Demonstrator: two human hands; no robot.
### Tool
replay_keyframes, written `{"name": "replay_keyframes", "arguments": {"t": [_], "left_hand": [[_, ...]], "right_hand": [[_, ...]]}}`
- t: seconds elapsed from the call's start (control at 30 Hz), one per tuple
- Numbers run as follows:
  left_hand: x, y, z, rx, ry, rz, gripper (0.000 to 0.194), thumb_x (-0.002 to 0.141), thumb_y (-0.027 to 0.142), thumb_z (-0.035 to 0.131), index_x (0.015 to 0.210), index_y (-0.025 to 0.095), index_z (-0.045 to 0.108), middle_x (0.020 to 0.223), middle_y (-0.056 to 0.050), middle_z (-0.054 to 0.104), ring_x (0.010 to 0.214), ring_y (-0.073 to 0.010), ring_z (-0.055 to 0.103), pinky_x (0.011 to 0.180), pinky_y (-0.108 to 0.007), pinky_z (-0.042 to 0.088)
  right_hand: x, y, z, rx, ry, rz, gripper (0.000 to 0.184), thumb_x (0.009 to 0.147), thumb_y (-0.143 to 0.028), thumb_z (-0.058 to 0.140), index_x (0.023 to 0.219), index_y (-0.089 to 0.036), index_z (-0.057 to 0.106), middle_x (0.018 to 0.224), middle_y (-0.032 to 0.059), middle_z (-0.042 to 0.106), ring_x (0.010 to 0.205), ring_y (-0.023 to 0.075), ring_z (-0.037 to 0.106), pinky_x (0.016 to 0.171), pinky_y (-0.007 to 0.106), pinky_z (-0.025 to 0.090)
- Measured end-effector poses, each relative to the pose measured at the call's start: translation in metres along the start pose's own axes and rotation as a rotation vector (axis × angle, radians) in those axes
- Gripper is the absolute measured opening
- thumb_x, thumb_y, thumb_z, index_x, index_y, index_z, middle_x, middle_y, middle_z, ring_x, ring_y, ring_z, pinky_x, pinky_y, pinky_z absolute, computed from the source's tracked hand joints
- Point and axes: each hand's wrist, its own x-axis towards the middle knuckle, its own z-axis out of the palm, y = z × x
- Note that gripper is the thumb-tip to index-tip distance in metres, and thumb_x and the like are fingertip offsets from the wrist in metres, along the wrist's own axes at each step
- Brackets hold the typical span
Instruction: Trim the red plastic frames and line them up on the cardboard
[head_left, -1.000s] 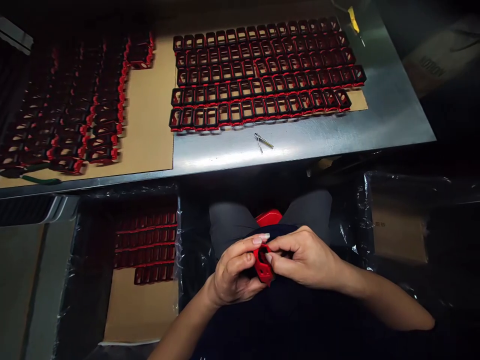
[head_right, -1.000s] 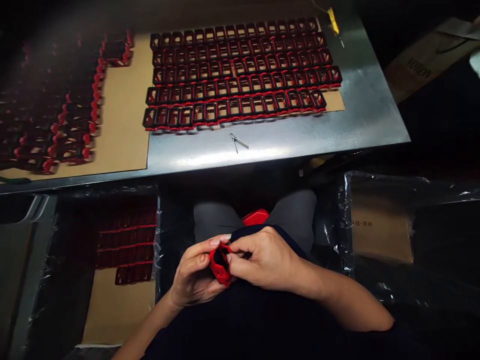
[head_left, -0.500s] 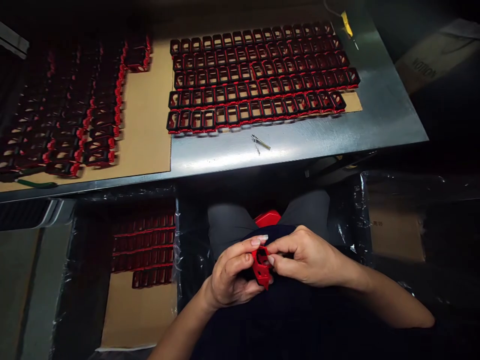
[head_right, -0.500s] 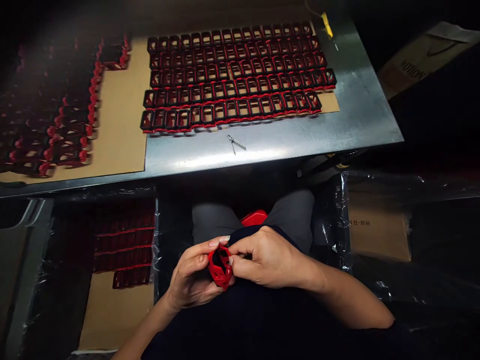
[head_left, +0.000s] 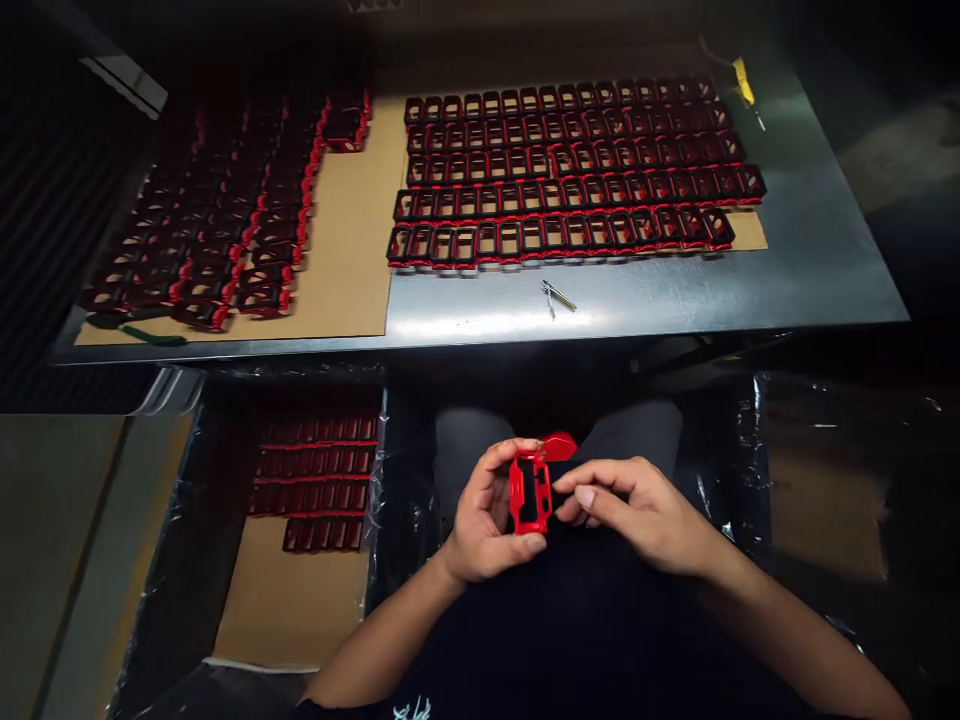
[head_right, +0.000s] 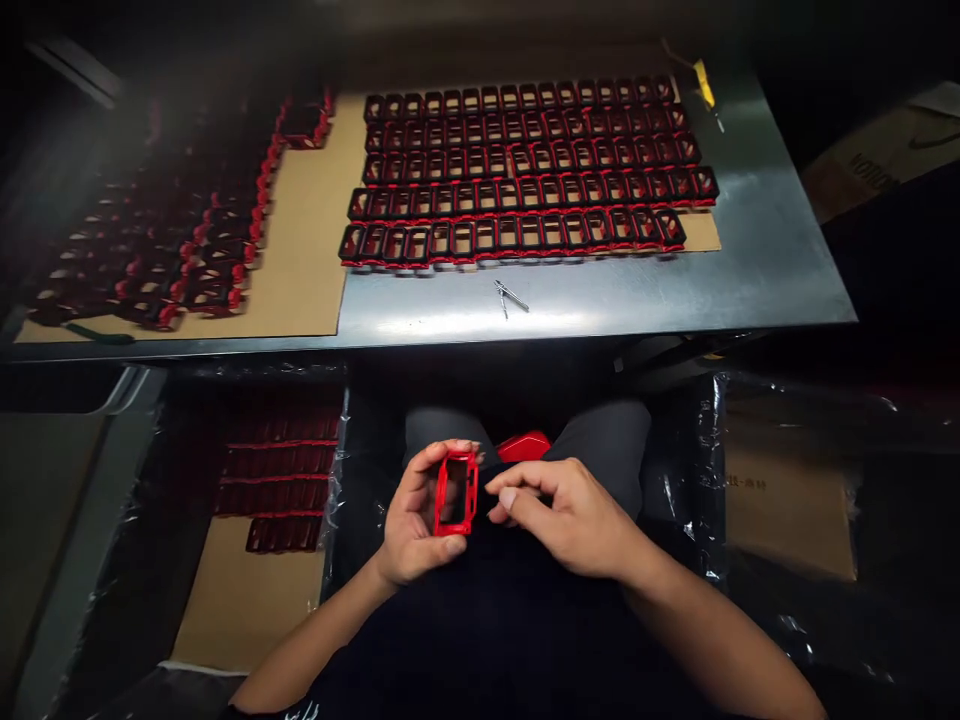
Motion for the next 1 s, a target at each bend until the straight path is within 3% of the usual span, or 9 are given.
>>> {"name": "replay_keyframes", "arguments": {"t": [0.07,0.17,0.27,0.57,0.67,0.73,0.83,0.93,1.0], "left_hand": [[0.002,-0.003,0.003,-0.128,0.012,-0.084,0.075,0.079,0.042,0.079,0.143,0.033,0.042,0.144,-0.014,0.051,0.133,-0.0291,0.054,0.106,-0.048,0.050],[0.004,-0.007,0.007,-0.194,-0.023,-0.110,0.075,0.079,0.036,0.081,0.143,0.035,0.041,0.149,-0.013,0.048,0.135,-0.0262,0.053,0.109,-0.046,0.049],[0.005,-0.010,0.009,-0.197,-0.050,-0.105,0.077,0.078,0.032,0.082,0.143,0.035,0.041,0.151,-0.013,0.047,0.138,-0.0252,0.050,0.114,-0.048,0.043],[0.004,-0.011,0.004,-0.018,-0.066,-0.032,0.076,0.080,0.034,0.078,0.145,0.028,0.038,0.150,-0.019,0.046,0.138,-0.0306,0.049,0.111,-0.052,0.044],[0.008,-0.005,-0.004,-0.055,-0.023,-0.092,0.064,0.082,0.049,0.072,0.135,0.021,0.050,0.140,-0.020,0.056,0.131,-0.0326,0.055,0.108,-0.052,0.046],[0.013,-0.001,-0.009,-0.044,0.052,-0.185,0.050,0.083,0.054,0.069,0.115,0.017,0.059,0.126,-0.018,0.066,0.117,-0.0311,0.065,0.100,-0.048,0.052],[0.016,0.008,-0.014,0.123,0.118,-0.328,0.031,0.082,0.042,0.075,0.090,0.017,0.059,0.099,-0.010,0.074,0.090,-0.0227,0.072,0.084,-0.036,0.058],[0.007,0.020,-0.030,0.307,0.060,-0.407,0.031,0.073,0.025,0.082,0.099,0.019,0.065,0.091,0.000,0.075,0.079,-0.0179,0.072,0.073,-0.030,0.060],[-0.009,0.030,-0.058,0.405,0.107,-0.457,0.037,0.069,0.022,0.083,0.104,0.021,0.071,0.091,0.005,0.075,0.081,-0.0180,0.074,0.073,-0.029,0.061]], "right_hand": [[0.000,0.009,0.000,0.124,-0.076,0.038,0.038,0.089,-0.042,0.066,0.117,-0.016,0.068,0.099,0.0103,0.078,0.090,0.0218,0.073,0.077,0.031,0.057],[0.000,0.017,0.007,0.255,-0.123,0.035,0.050,0.082,-0.044,0.074,0.123,-0.017,0.064,0.104,0.0102,0.076,0.090,0.0212,0.073,0.078,0.032,0.058],[0.000,0.017,0.014,0.312,-0.045,0.043,0.050,0.080,-0.043,0.079,0.121,-0.017,0.065,0.100,0.0089,0.076,0.088,0.0201,0.074,0.080,0.032,0.059],[0.002,0.021,0.020,0.333,0.107,-0.019,0.043,0.077,-0.039,0.083,0.115,-0.021,0.071,0.104,0.0089,0.075,0.092,0.0218,0.074,0.082,0.036,0.062],[0.005,0.025,0.015,0.306,0.157,-0.056,0.041,0.079,-0.037,0.081,0.116,-0.022,0.072,0.106,0.0094,0.075,0.095,0.0225,0.073,0.082,0.037,0.062],[0.010,0.025,0.010,0.249,0.194,-0.121,0.034,0.080,-0.036,0.080,0.111,-0.023,0.075,0.112,0.0100,0.073,0.101,0.0231,0.072,0.085,0.036,0.061],[0.020,0.022,0.003,0.137,0.171,-0.205,0.024,0.082,-0.035,0.079,0.103,-0.025,0.078,0.118,0.0095,0.073,0.111,0.0252,0.069,0.096,0.041,0.057],[0.035,0.016,0.004,-0.001,0.044,-0.157,0.027,0.084,-0.037,0.077,0.109,-0.026,0.077,0.120,0.0098,0.073,0.114,0.0275,0.068,0.104,0.046,0.052],[0.048,0.014,0.009,-0.095,-0.032,-0.106,0.038,0.085,-0.040,0.076,0.121,-0.026,0.072,0.122,0.0104,0.072,0.111,0.0284,0.070,0.102,0.047,0.054]]}}
